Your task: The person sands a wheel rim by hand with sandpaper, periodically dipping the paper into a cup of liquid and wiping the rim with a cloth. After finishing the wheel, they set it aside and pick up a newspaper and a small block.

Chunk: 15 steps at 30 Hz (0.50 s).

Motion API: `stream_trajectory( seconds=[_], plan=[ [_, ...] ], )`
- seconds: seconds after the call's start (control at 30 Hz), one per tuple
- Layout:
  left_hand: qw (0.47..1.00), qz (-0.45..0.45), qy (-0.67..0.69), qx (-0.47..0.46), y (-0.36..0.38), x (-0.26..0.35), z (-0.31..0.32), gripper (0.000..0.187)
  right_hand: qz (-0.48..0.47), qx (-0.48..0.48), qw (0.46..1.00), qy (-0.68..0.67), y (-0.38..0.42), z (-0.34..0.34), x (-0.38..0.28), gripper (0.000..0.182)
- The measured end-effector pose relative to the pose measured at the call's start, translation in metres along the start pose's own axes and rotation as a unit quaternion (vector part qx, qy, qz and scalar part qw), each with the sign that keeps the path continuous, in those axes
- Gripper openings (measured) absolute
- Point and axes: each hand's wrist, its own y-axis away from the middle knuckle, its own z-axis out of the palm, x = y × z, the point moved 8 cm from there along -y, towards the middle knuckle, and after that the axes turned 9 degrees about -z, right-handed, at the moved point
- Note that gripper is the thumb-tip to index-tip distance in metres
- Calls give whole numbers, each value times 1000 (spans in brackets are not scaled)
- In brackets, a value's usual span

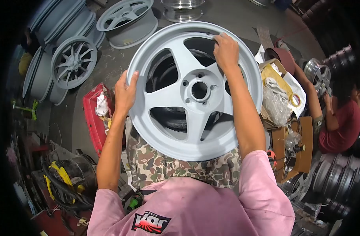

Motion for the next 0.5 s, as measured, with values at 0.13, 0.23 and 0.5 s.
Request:
stream_trajectory(
  seconds=[0.13, 0.23, 0.5],
  plan=[
    [1000, -5, 5, 0, 0, 4, 0, 35, -78, -16, 996, -39, -33, 16, -43, 18],
    [1000, -12, 11, -10, -2, 2, 0, 37, -167, -33, 983, -68, -47, 29, -86, 17],
    [995, -60, 54, 56, 30, -27, -17, 43, -144, -91, 956, -240, -38, -42, -95, 22]
  ],
)
